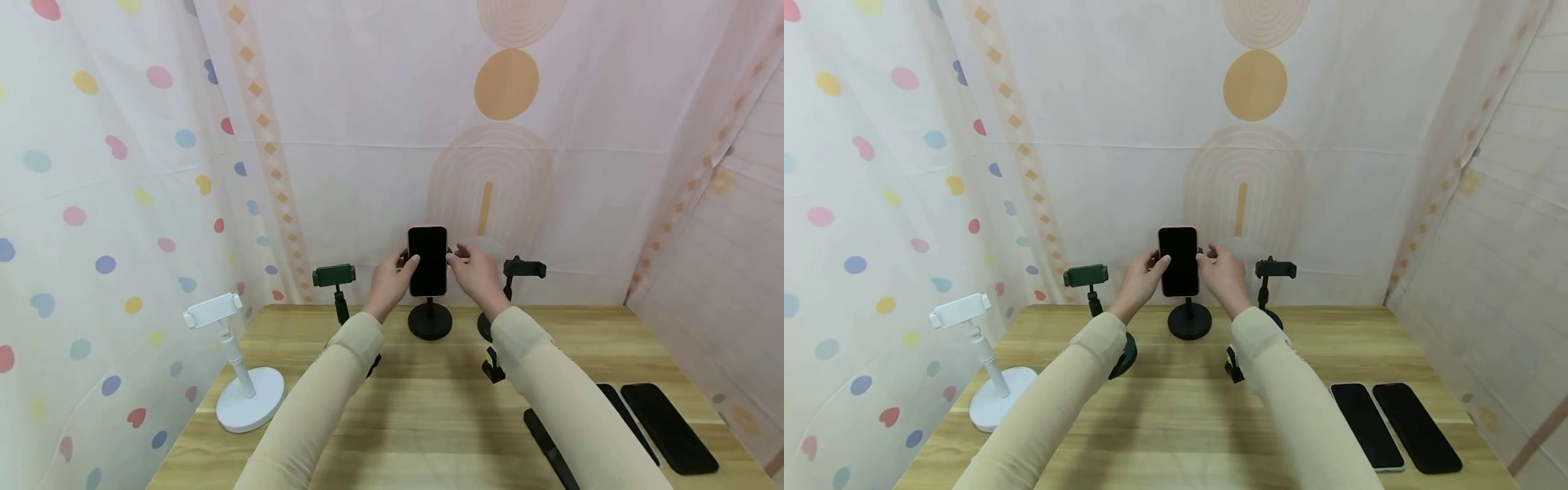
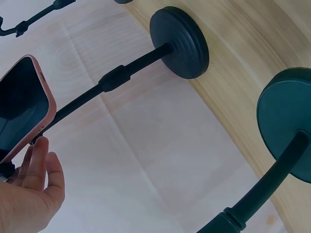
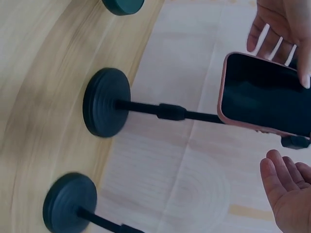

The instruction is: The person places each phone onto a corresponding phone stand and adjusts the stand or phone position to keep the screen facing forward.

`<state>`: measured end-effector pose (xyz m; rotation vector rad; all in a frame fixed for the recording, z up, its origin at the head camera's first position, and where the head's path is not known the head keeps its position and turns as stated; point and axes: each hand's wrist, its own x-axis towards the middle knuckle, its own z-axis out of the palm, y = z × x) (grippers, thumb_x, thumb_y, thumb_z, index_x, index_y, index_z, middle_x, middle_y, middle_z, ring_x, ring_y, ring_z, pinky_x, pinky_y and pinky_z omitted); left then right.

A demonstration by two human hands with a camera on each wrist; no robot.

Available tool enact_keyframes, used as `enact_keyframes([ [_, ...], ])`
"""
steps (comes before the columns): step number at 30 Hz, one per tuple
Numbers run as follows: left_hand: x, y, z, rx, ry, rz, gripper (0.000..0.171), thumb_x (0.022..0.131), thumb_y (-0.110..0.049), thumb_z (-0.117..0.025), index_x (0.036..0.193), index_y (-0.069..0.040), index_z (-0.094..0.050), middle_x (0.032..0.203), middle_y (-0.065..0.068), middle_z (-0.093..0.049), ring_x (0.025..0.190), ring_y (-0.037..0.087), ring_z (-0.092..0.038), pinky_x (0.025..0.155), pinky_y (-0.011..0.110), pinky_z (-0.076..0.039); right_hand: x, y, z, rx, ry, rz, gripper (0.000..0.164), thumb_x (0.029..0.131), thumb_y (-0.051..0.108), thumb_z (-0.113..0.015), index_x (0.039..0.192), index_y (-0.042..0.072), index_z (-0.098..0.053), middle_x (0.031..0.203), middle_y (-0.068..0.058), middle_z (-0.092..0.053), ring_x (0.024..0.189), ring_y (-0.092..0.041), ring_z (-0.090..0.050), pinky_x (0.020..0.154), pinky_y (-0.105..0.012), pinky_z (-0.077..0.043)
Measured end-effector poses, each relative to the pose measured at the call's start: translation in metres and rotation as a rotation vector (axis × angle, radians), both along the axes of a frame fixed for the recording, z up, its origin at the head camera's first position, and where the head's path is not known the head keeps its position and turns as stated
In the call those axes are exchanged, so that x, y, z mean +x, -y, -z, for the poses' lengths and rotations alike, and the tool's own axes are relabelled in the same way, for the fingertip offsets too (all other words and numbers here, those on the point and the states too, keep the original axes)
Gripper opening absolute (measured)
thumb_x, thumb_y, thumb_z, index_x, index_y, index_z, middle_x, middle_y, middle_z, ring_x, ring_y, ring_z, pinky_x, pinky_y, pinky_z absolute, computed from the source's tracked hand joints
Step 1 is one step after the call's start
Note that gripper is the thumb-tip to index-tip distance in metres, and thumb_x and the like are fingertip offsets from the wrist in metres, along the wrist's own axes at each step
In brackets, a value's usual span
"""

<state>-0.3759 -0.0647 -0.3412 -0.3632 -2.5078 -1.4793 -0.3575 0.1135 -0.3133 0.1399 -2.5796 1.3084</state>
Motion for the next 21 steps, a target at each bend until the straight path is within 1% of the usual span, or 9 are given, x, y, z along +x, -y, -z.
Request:
enact_keyframes([
  [2, -0.001, 0.001, 0.002, 0.002, 0.002, 0.005, 0.055, 0.099, -0.043, -0.046, 0.144, -0.012, -0.042, 0.136, 0.013, -0.054, 0.117, 0.024, -0.052, 0.097, 0.050, -0.047, 0.001, -0.005, -0.005, 0.019, -0.027, -0.006, 0.049, 0.099, 0.030, -0.050, 0.141, 0.004, -0.046, 0.134, -0.016, -0.057, 0.116, -0.030, -0.054, 0.093, -0.050, -0.050],
  [5, 0.000, 0.002, 0.006, -0.002, 0.011, 0.006, 0.056, 0.099, -0.043, -0.046, 0.145, -0.010, -0.041, 0.137, 0.013, -0.053, 0.118, 0.025, -0.052, 0.098, 0.050, -0.047, 0.004, -0.016, -0.013, 0.051, -0.056, -0.011, 0.049, 0.099, 0.031, -0.049, 0.141, 0.004, -0.046, 0.134, -0.015, -0.057, 0.117, -0.030, -0.053, 0.092, -0.050, -0.050],
  [9, 0.002, 0.005, 0.012, -0.008, 0.029, 0.006, 0.056, 0.099, -0.042, -0.047, 0.142, -0.007, -0.043, 0.135, 0.015, -0.055, 0.117, 0.025, -0.052, 0.098, 0.049, -0.047, 0.005, -0.034, -0.023, 0.074, -0.076, 0.005, 0.052, 0.100, 0.034, -0.048, 0.142, 0.006, -0.044, 0.136, -0.015, -0.054, 0.120, -0.031, -0.050, 0.092, -0.051, -0.049],
  [13, 0.006, 0.011, 0.020, -0.016, 0.024, 0.031, 0.050, 0.100, -0.037, -0.048, 0.141, -0.008, -0.046, 0.133, 0.014, -0.056, 0.115, 0.025, -0.053, 0.096, 0.049, -0.048, 0.003, -0.055, -0.031, 0.094, -0.090, 0.032, 0.051, 0.100, 0.032, -0.046, 0.143, 0.004, -0.042, 0.138, -0.017, -0.052, 0.122, -0.032, -0.048, 0.094, -0.053, -0.048],
  [16, 0.010, 0.015, 0.025, -0.019, 0.016, 0.057, 0.045, 0.100, -0.032, -0.049, 0.138, -0.008, -0.051, 0.132, 0.013, -0.057, 0.114, 0.026, -0.053, 0.096, 0.050, -0.048, 0.001, -0.071, -0.033, 0.137, -0.111, 0.055, 0.049, 0.101, 0.027, -0.046, 0.142, 0.001, -0.042, 0.137, -0.020, -0.052, 0.120, -0.034, -0.049, 0.095, -0.053, -0.047],
  [21, 0.016, 0.021, 0.033, -0.044, 0.012, 0.093, 0.039, 0.099, -0.027, -0.052, 0.130, -0.003, -0.057, 0.126, 0.016, -0.062, 0.111, 0.028, -0.056, 0.095, 0.050, -0.049, 0.001, -0.096, -0.030, 0.261, -0.147, 0.079, 0.044, 0.101, 0.017, -0.042, 0.138, -0.006, -0.045, 0.134, -0.028, -0.053, 0.117, -0.039, -0.051, 0.095, -0.056, -0.045],
])
